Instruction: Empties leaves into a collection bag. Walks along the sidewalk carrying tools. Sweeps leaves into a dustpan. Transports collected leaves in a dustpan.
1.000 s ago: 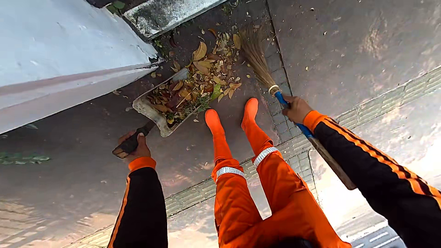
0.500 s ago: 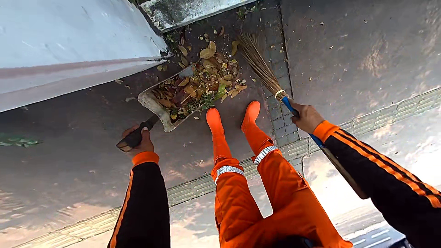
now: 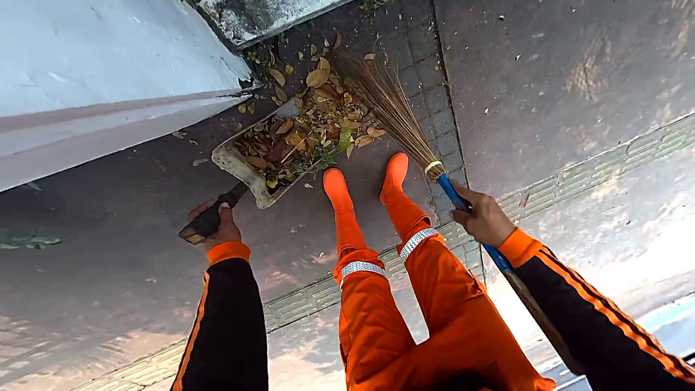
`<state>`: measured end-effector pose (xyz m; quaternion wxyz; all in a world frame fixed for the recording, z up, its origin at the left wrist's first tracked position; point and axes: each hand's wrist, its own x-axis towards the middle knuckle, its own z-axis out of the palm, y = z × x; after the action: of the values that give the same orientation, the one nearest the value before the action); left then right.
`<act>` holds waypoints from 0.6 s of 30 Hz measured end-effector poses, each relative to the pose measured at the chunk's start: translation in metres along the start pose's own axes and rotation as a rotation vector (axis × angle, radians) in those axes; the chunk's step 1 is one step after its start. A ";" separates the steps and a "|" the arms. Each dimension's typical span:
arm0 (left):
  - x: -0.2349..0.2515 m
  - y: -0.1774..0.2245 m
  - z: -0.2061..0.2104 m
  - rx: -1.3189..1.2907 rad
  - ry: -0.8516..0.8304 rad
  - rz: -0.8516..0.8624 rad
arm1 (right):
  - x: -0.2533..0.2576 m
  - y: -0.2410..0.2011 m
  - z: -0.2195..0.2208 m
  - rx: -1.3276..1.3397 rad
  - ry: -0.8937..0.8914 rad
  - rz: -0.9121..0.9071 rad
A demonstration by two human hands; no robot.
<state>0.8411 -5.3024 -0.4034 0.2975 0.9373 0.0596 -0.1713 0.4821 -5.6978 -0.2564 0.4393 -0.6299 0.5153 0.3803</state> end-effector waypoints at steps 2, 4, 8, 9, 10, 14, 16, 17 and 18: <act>0.001 -0.001 -0.002 0.001 -0.006 -0.003 | -0.028 0.018 0.003 0.148 0.067 0.075; 0.000 0.002 -0.003 0.018 -0.012 -0.013 | -0.028 0.025 0.014 0.237 0.122 0.193; -0.002 0.005 0.000 0.030 -0.008 -0.028 | 0.012 0.003 0.057 0.263 -0.029 0.229; -0.001 0.003 0.000 0.010 -0.005 -0.026 | 0.010 -0.007 0.064 0.234 -0.066 0.190; -0.002 -0.001 -0.002 -0.011 -0.005 -0.027 | 0.000 -0.013 0.065 0.200 -0.087 0.157; -0.002 -0.003 -0.006 -0.050 0.052 -0.016 | -0.043 -0.014 0.033 0.104 0.046 0.068; -0.007 -0.001 -0.004 -0.064 0.065 -0.013 | -0.029 -0.026 0.020 0.010 0.104 0.096; -0.011 0.002 -0.002 -0.057 0.062 -0.012 | -0.012 -0.038 0.022 -0.030 0.092 0.117; -0.013 0.007 -0.001 -0.044 0.060 -0.015 | 0.010 -0.050 0.030 -0.052 0.055 0.128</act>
<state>0.8307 -5.3078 -0.3947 0.3147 0.9348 0.0795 -0.1439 0.5320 -5.6687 -0.2670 0.3835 -0.6171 0.5561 0.4035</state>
